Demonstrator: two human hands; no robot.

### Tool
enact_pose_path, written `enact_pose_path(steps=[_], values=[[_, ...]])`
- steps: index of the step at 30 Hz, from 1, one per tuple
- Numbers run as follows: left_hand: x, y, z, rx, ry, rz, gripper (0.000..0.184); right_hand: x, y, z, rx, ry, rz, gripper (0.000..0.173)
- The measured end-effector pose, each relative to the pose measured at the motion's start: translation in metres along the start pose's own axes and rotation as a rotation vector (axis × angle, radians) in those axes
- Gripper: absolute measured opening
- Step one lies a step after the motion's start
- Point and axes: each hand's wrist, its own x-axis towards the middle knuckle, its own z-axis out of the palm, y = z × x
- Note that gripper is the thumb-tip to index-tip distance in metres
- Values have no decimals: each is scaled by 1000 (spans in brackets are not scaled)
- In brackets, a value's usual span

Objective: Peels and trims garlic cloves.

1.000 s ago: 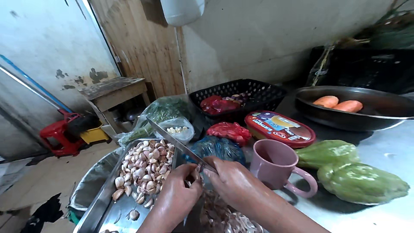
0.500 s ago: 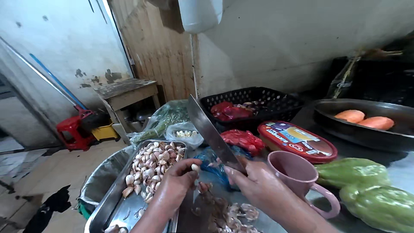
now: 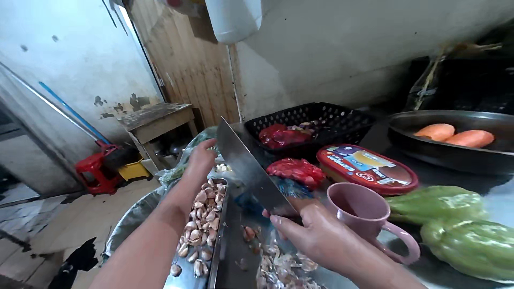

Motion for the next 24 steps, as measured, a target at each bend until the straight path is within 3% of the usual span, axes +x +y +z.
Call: enact_pose_path(steps=[2, 5, 9, 13, 17, 20, 24], values=[[-12, -1, 1, 143, -44, 66, 35, -1, -7, -3, 77, -79, 101, 24], [-45, -7, 9, 474, -298, 193, 22, 0, -12, -3, 164, -100, 171, 21], [-85, -13, 29, 870, -669, 318, 23, 5, -8, -1, 239, -60, 202, 19], [-110, -8, 36, 1155, -764, 288, 29, 11, -7, -3, 225, -33, 273, 25], [-110, -22, 43, 1180, -716, 362, 31, 18, -6, -2, 107, -106, 349, 31], [-105, -24, 46, 1109, -643, 314, 34, 22, -4, -1, 1, -152, 365, 31], [-103, -17, 32, 639, -546, 153, 37, 22, -5, -3, -8, -187, 363, 30]])
